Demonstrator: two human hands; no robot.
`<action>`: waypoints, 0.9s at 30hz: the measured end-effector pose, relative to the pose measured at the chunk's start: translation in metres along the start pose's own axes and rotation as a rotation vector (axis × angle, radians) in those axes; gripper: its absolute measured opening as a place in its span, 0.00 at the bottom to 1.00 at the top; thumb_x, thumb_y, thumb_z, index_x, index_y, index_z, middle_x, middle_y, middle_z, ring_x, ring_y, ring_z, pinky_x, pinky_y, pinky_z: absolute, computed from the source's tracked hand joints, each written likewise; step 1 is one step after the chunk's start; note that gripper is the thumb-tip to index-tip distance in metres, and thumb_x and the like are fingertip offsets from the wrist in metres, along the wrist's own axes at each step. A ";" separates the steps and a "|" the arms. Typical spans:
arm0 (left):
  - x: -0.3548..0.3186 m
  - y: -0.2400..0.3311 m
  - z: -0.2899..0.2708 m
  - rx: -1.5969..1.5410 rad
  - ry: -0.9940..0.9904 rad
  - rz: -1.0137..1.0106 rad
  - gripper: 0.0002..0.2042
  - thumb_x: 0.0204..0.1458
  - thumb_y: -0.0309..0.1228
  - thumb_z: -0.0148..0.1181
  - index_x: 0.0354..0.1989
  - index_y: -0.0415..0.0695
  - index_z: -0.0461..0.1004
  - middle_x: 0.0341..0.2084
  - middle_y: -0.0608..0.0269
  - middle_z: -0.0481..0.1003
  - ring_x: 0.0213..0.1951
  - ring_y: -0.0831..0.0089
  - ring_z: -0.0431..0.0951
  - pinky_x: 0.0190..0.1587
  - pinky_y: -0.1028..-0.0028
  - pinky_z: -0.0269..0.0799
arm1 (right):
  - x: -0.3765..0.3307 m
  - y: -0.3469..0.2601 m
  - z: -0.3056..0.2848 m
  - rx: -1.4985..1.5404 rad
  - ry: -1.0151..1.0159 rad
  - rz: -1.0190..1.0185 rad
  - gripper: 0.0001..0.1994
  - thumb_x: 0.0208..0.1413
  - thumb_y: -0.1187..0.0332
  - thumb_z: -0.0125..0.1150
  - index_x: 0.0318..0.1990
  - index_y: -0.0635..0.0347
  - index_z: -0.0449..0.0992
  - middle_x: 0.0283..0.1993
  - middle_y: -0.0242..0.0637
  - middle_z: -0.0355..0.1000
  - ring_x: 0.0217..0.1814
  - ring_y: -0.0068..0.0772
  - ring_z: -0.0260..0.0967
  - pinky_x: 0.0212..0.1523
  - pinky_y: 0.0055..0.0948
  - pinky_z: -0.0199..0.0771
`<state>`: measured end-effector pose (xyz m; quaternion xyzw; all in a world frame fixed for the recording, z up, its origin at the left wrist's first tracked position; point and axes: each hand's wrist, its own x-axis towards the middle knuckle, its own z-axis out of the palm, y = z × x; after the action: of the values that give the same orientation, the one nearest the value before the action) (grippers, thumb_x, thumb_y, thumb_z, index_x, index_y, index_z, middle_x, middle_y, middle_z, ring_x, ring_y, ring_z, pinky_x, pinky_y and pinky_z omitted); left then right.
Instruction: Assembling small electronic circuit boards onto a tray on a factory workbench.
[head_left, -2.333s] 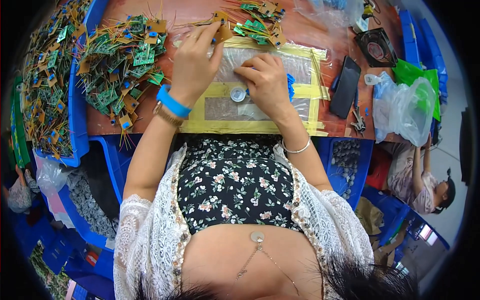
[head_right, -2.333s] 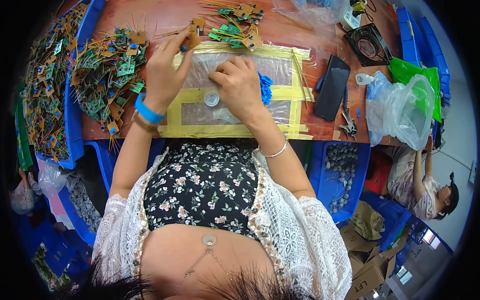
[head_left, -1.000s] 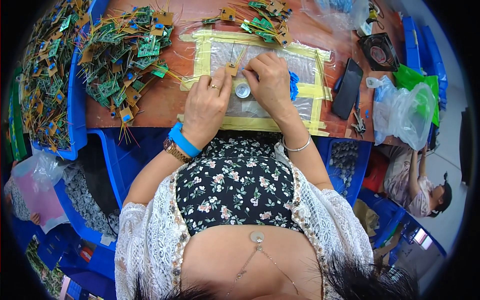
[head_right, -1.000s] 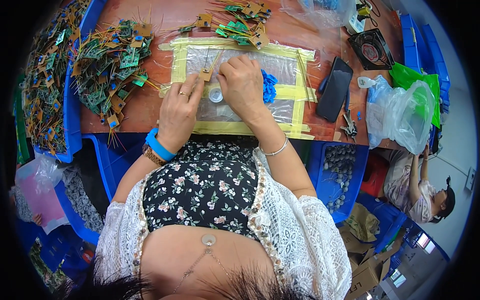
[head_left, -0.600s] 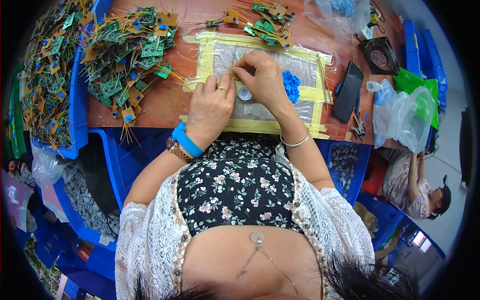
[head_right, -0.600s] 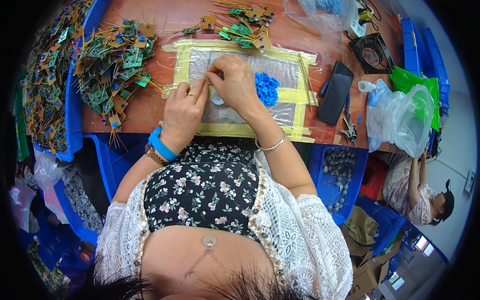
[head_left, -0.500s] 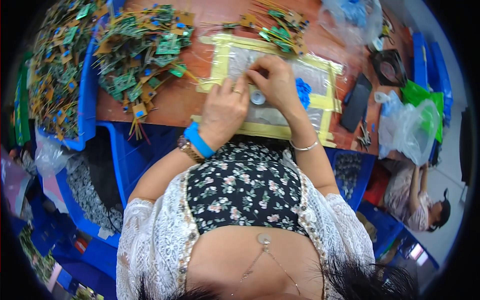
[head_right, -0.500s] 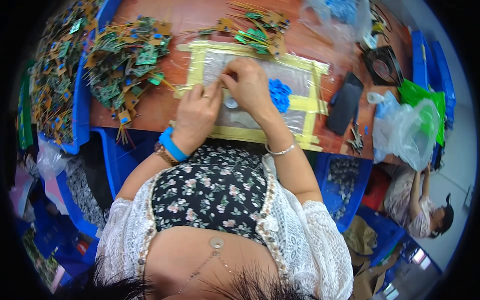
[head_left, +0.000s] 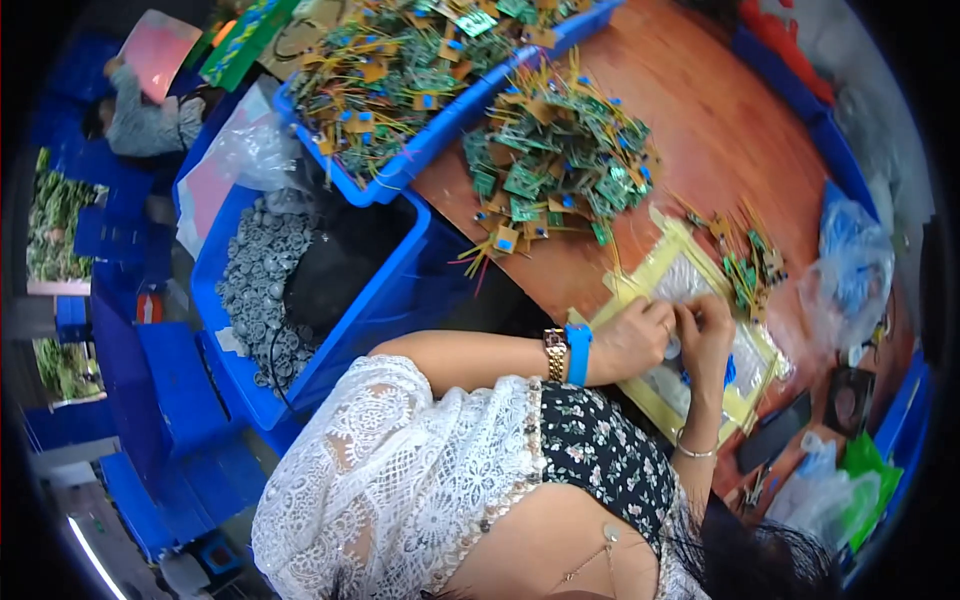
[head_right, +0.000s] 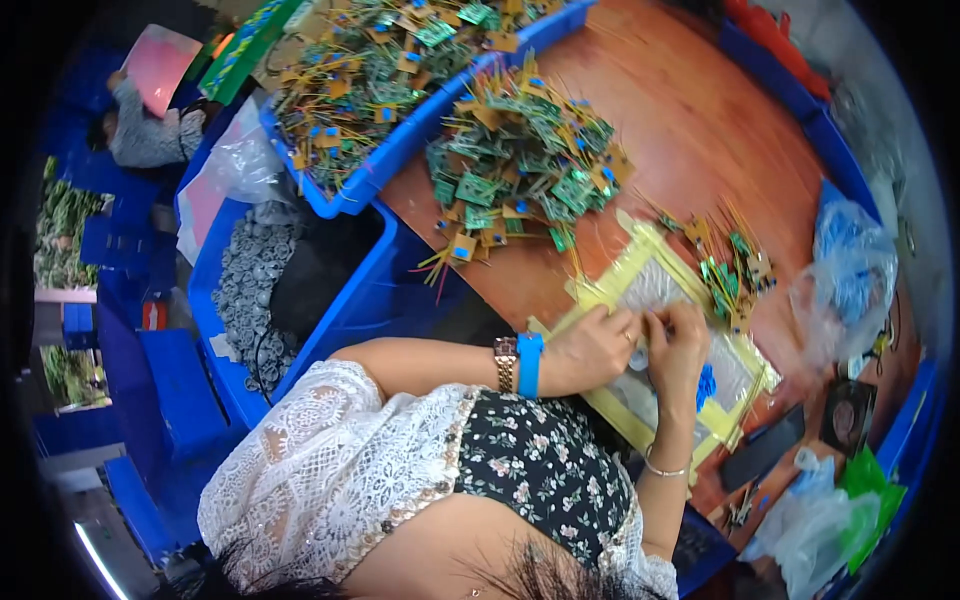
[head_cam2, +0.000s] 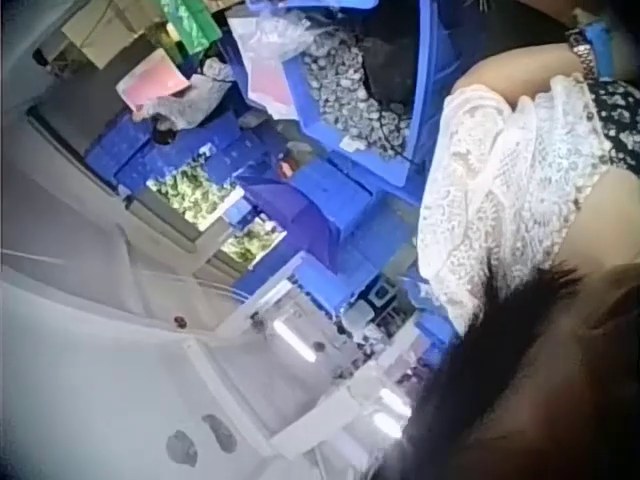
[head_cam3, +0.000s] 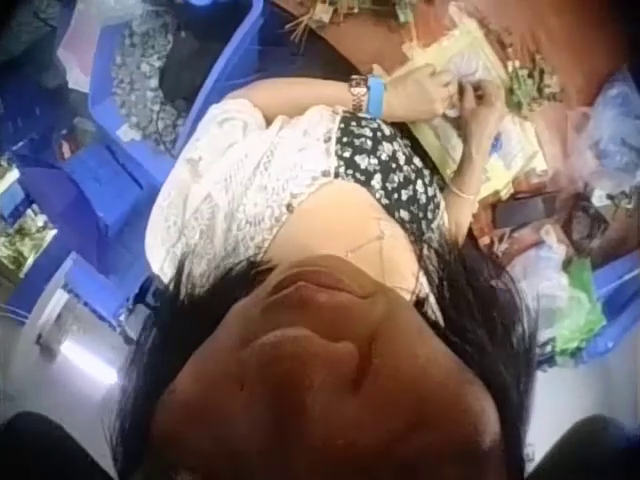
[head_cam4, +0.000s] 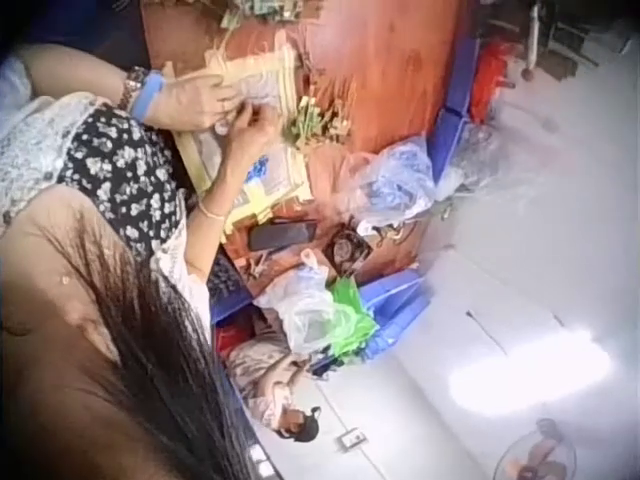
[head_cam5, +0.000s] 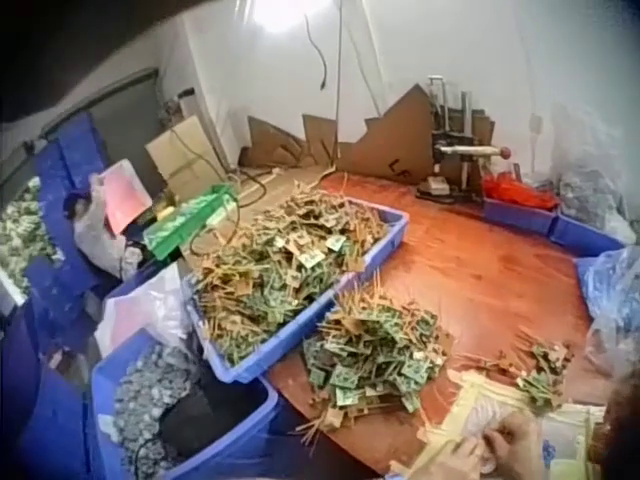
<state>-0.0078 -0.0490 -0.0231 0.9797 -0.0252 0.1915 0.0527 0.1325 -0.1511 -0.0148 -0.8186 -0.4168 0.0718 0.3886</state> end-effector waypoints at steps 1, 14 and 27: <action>-0.001 0.001 -0.001 -0.005 -0.008 -0.005 0.12 0.46 0.32 0.57 0.33 0.38 0.81 0.39 0.57 0.76 0.44 0.65 0.72 0.40 0.70 0.68 | 0.001 0.000 -0.001 0.000 -0.008 -0.011 0.08 0.49 0.77 0.68 0.26 0.67 0.73 0.25 0.44 0.68 0.29 0.44 0.66 0.31 0.39 0.66; 0.002 -0.010 -0.011 -0.048 0.119 -0.056 0.16 0.48 0.29 0.56 0.44 0.38 0.80 0.38 0.63 0.77 0.42 0.68 0.75 0.40 0.69 0.71 | -0.005 -0.003 -0.013 -0.004 0.066 -0.051 0.05 0.50 0.77 0.69 0.32 0.67 0.78 0.30 0.45 0.74 0.34 0.44 0.73 0.37 0.37 0.72; 0.016 -0.052 -0.068 -0.115 0.112 -0.038 0.27 0.54 0.34 0.57 0.62 0.37 0.69 0.65 0.41 0.63 0.67 0.47 0.62 0.67 0.55 0.62 | -0.016 -0.126 -0.008 0.120 0.168 -0.697 0.11 0.44 0.79 0.71 0.37 0.62 0.79 0.37 0.41 0.75 0.38 0.43 0.71 0.38 0.34 0.72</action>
<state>-0.0144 0.0094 0.0410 0.9632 -0.0146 0.2432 0.1138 0.0463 -0.1231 0.0751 -0.6059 -0.6325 -0.1082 0.4702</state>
